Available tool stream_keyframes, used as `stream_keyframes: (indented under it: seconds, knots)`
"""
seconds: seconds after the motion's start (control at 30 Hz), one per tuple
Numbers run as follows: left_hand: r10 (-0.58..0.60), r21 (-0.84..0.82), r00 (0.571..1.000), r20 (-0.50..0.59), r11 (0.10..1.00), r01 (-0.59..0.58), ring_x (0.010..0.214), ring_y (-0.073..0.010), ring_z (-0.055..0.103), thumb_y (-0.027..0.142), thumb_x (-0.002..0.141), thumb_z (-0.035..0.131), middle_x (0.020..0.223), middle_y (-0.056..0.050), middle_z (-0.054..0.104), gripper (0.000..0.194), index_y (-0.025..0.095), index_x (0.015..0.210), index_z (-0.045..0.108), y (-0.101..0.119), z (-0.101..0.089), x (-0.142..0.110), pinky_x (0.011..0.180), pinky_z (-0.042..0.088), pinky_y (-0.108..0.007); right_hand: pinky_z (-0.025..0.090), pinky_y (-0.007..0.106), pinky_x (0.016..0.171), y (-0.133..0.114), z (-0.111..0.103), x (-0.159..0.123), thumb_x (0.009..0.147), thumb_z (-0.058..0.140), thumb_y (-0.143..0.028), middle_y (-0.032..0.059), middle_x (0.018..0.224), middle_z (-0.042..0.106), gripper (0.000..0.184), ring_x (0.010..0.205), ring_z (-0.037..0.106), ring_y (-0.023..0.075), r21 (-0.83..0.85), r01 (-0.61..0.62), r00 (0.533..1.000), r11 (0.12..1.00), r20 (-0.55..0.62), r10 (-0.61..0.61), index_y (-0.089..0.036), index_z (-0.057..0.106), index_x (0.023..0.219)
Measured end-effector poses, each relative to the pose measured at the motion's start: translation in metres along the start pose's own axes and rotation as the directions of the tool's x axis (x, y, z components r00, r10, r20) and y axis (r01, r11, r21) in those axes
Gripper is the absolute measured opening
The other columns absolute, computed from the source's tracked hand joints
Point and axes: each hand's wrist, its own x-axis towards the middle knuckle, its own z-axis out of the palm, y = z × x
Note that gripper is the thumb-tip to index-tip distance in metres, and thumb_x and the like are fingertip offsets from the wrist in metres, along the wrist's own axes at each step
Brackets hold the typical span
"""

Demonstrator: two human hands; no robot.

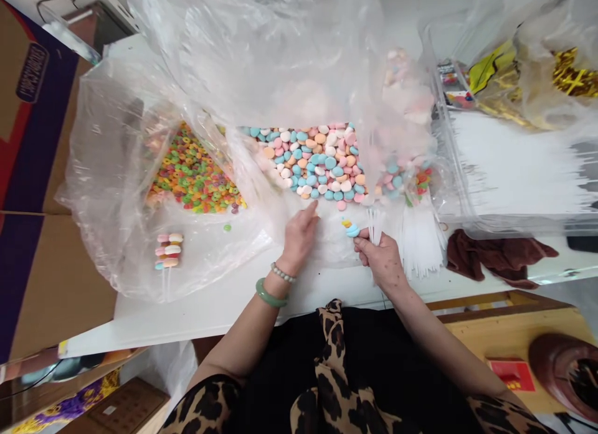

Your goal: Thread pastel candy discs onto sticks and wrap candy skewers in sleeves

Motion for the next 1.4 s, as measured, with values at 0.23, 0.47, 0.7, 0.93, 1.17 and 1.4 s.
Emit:
stream_keyframes:
  seconds: [0.23,0.47,0.7,0.93,1.17,1.4]
  knots:
    - [-0.330,-0.715,0.899,0.287,0.551,0.431,0.052,-0.0061,0.048,0.037,0.071,0.076,0.070,0.000,0.060,0.034,0.018,0.095,0.059,0.027,-0.020,0.000,0.048,0.037,-0.018,0.039,0.026,0.057,-0.005,0.013,-0.015,0.080,0.055,-0.035,-0.0017,0.061,0.057,0.018,0.059,0.053,0.0156,-0.454,0.387,0.922,0.803,0.185,-0.340,-0.021,0.059,0.069]
    - [-0.327,-0.737,0.899,0.291,0.523,0.429,0.052,-0.0056,0.050,0.038,0.071,0.077,0.069,0.000,0.059,0.034,0.016,0.091,0.062,0.023,-0.017,-0.009,0.048,0.039,-0.018,0.037,0.026,0.056,-0.004,0.014,-0.014,0.083,0.053,-0.035,-0.0019,0.059,0.055,0.024,0.057,0.051,0.0154,-0.544,0.436,0.898,0.717,0.220,-0.380,-0.022,0.053,0.063]
    - [-0.312,-0.671,0.931,0.189,0.652,0.354,0.052,-0.0074,0.050,0.042,0.076,0.071,0.069,0.001,0.060,0.032,0.017,0.095,0.064,0.023,-0.007,-0.016,0.050,0.040,-0.021,0.036,0.026,0.056,0.000,0.016,-0.010,0.083,0.050,-0.033,-0.0012,0.061,0.056,0.020,0.058,0.051,0.0159,-0.568,0.409,0.911,0.714,0.211,-0.354,-0.022,0.056,0.067]
    - [-0.257,-0.358,0.962,-0.094,0.910,0.208,0.051,-0.0112,0.045,0.049,0.086,0.057,0.055,0.004,0.051,0.032,0.021,0.099,0.067,0.008,0.019,-0.037,0.053,0.037,-0.023,0.031,0.027,0.055,0.002,0.021,-0.005,0.082,0.049,-0.032,-0.0015,0.056,0.048,0.025,0.054,0.044,0.0154,-0.646,0.417,0.904,0.640,0.218,-0.369,-0.022,0.043,0.060]
    - [-0.141,-0.111,0.982,-0.126,0.986,0.127,0.057,-0.0119,0.044,0.038,0.091,0.051,0.062,0.002,0.053,0.023,0.022,0.084,0.066,0.006,0.026,-0.034,0.059,0.035,-0.023,0.034,0.029,0.059,0.011,0.043,0.010,0.079,0.045,-0.026,0.0017,0.060,0.054,0.017,0.058,0.049,0.0176,-0.679,0.410,0.905,0.609,0.218,-0.366,-0.022,0.047,0.063]
    - [0.024,0.153,0.996,0.090,0.987,-0.038,0.074,-0.0156,0.060,0.043,0.095,0.041,0.082,-0.003,0.067,0.040,0.021,0.123,0.060,0.019,0.006,-0.040,0.070,0.045,-0.026,0.041,0.026,0.052,0.006,0.033,0.015,0.073,0.056,-0.033,-0.0022,0.058,0.058,0.013,0.050,0.052,0.0154,-0.471,0.206,0.970,0.858,0.215,-0.115,-0.021,0.061,0.072]
